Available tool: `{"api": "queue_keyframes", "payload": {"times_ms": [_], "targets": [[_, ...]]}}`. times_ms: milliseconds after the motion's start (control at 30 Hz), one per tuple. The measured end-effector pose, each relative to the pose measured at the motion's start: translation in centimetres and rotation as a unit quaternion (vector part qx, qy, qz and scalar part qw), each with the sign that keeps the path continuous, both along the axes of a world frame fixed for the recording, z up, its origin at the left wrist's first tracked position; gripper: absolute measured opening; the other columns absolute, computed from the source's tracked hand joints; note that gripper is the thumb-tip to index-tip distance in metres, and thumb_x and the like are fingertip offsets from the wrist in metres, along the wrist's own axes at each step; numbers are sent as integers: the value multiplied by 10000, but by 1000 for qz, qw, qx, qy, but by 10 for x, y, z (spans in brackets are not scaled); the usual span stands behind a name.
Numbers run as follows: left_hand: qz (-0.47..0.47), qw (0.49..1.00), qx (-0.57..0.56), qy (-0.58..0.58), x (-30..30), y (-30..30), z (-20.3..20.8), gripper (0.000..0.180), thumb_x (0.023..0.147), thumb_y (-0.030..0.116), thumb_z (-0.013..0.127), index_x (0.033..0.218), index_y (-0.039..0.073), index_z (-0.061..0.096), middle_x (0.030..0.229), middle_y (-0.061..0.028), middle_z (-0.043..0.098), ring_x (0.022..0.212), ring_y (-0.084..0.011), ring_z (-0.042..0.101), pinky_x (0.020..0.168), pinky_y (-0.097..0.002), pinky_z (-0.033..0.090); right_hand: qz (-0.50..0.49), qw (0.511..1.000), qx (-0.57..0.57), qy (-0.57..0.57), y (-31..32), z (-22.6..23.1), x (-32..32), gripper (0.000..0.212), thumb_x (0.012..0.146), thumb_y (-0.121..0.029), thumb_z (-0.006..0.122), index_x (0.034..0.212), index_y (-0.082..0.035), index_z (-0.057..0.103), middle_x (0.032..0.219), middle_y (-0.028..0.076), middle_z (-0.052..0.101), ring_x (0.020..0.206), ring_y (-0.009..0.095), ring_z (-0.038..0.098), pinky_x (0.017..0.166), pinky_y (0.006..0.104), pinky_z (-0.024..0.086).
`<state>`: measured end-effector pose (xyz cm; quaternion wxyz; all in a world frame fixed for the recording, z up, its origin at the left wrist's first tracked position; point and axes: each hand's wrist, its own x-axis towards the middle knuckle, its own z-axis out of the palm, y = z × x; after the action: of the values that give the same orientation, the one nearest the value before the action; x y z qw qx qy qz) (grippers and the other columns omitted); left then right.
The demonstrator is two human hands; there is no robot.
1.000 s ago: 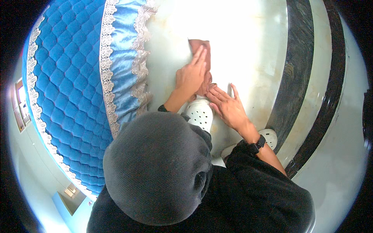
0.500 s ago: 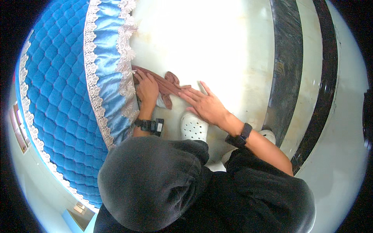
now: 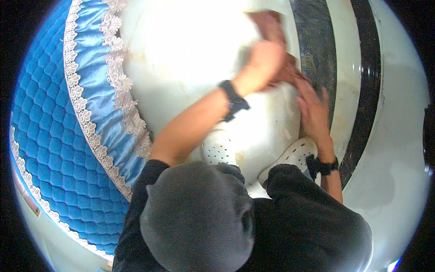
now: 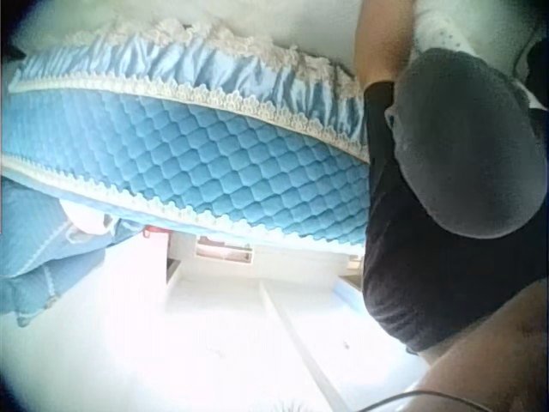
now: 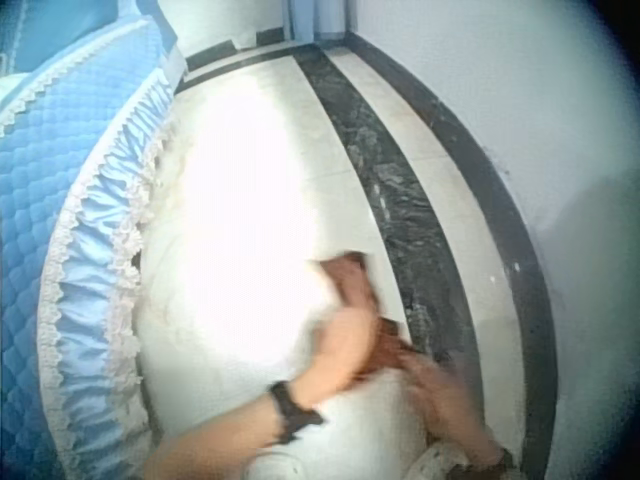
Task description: The person kneels on a tiled floor and scrubs a dark grout line using a small purple abrasive pad. They then wipe the area with a brown cloth, folding and adjusting the cloth to clean the surface and the edge of a nearby blue mattress.
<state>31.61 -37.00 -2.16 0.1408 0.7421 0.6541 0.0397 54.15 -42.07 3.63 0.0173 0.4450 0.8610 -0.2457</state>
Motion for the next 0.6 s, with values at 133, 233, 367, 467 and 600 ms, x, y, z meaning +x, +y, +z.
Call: {"api": "queue_keyframes", "payload": {"times_ms": [133,233,367,467,600], "targets": [[-98,993,71,9,124,-34,-6,417,897,125,548,1220,-132,611,1131,-419,595,609,-295,708,434,-373,528,-119,987,27,-103,-19,-6,126,449,1077,-282,390,1481,-95,448,1471,118,524,1379,281,473,1215,538,156],[-246,967,-56,-23,153,-76,13,569,895,143,549,1366,-168,474,1323,-462,474,612,-275,706,420,-353,520,-236,968,1,-83,-42,-10,169,438,1089,-275,360,1462,-73,473,1429,156,555,1351,322,499,1213,519,183],[-305,951,6,-45,136,-137,11,581,858,148,565,1335,-175,490,1295,-403,543,625,-280,702,457,-373,545,-411,911,-24,-4,-49,-21,136,454,1066,-307,444,1415,-20,489,1380,239,563,1293,383,531,1105,448,380],[-287,948,19,-139,100,-160,17,526,822,143,584,1261,-144,543,1250,-341,601,682,-283,701,505,-380,567,-416,904,44,87,-38,-21,78,443,1025,-285,532,1365,-4,486,1324,244,582,1235,415,551,1036,446,435],[-310,935,-13,-175,78,-178,27,358,789,131,608,1089,-63,612,1077,-230,674,735,-288,691,557,-383,579,-319,937,43,134,-31,-21,24,375,923,-143,609,1251,12,514,1200,247,591,1110,429,574,974,469,454]]}}
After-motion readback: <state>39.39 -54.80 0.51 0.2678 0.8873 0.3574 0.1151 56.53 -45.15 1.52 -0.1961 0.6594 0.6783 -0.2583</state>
